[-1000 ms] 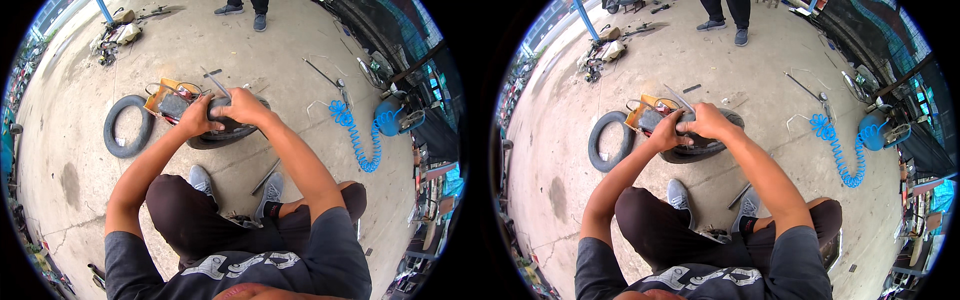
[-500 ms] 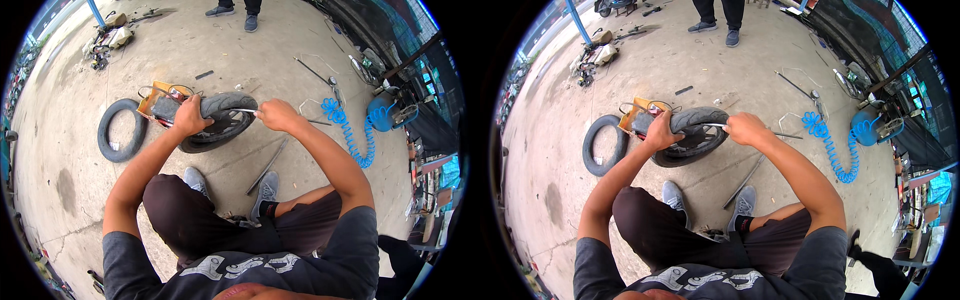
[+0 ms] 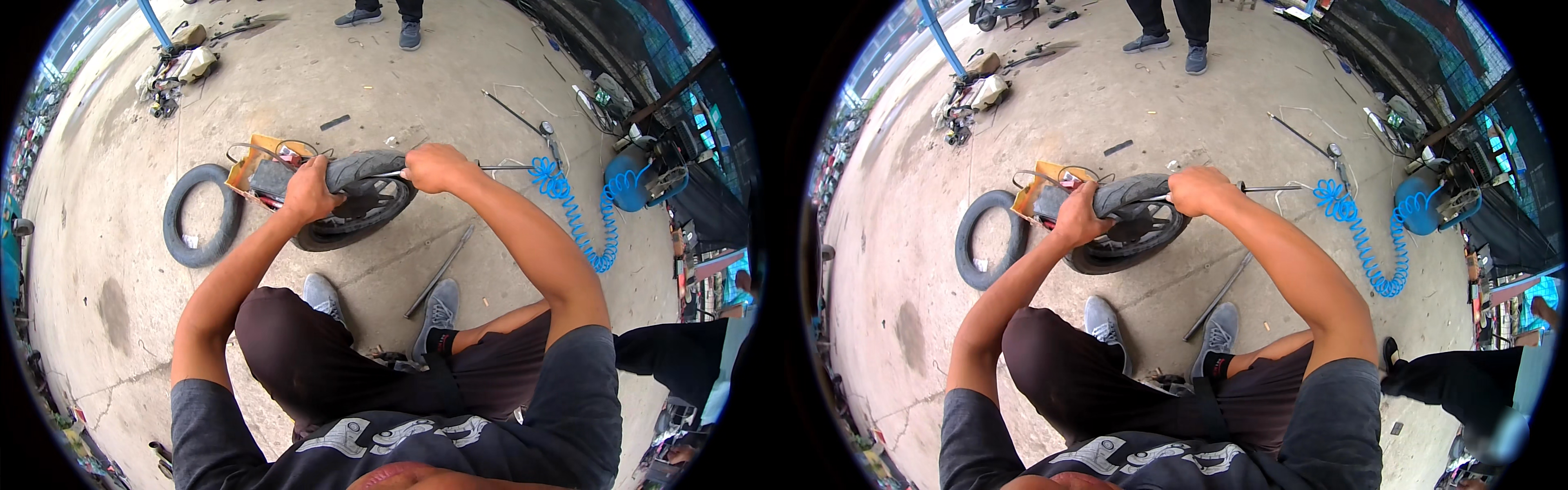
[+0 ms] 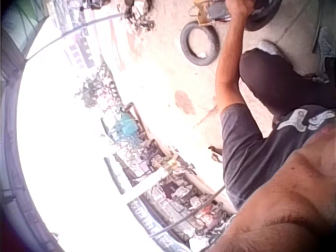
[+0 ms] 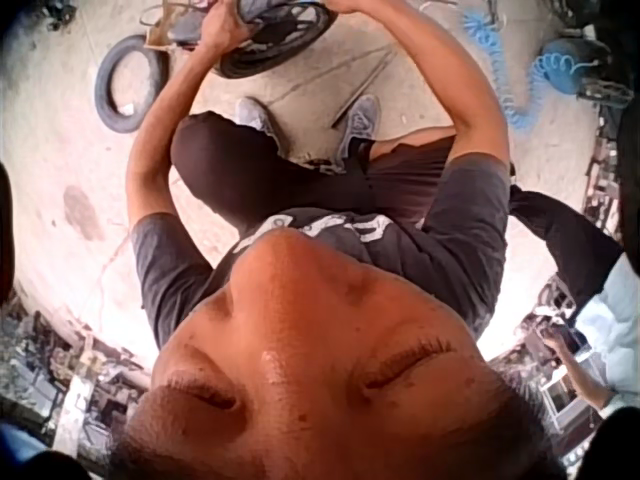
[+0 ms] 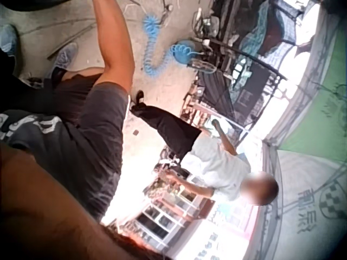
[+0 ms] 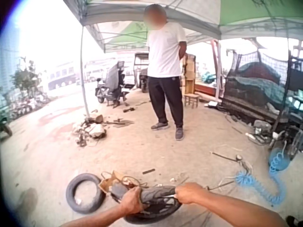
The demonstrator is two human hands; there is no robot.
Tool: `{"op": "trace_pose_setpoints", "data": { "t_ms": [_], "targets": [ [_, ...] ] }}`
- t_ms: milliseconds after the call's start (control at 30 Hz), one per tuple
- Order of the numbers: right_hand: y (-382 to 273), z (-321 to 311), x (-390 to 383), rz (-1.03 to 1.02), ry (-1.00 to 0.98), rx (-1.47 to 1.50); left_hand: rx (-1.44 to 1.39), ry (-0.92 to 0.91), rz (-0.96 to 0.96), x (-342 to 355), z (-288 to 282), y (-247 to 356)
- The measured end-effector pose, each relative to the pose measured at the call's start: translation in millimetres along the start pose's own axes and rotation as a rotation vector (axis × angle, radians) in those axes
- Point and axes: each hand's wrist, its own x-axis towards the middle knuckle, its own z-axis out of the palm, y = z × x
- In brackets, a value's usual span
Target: The person walks through a cluttered workshop, picks up a tire iron, and approaches a scooter. They remove the front wheel from the scooter and place it on the ground. They then use a tire iron to pry the tire off the rim.
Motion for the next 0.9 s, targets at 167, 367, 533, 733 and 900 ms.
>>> {"op": "trace_pose_setpoints", "data": {
  "t_ms": [167,367,533,733,900],
  "targets": [
    [-10,39,0,0.046,0.127,0.152,0.001,0.033,-0.009,4,6,-10],
    [-39,116,10,0.177,0.410,0.578,0.005,0.017,-0.070,9,5,-11],
    [-69,169,35,0.225,0.625,0.812,0.020,0.051,-0.067,11,5,-17],
    [-72,201,68,0.200,0.662,0.937,0.022,0.072,-0.044,8,5,-17],
    [-42,188,67,0.128,0.588,0.721,0.024,0.106,-0.020,1,6,-22]
  ]
}}
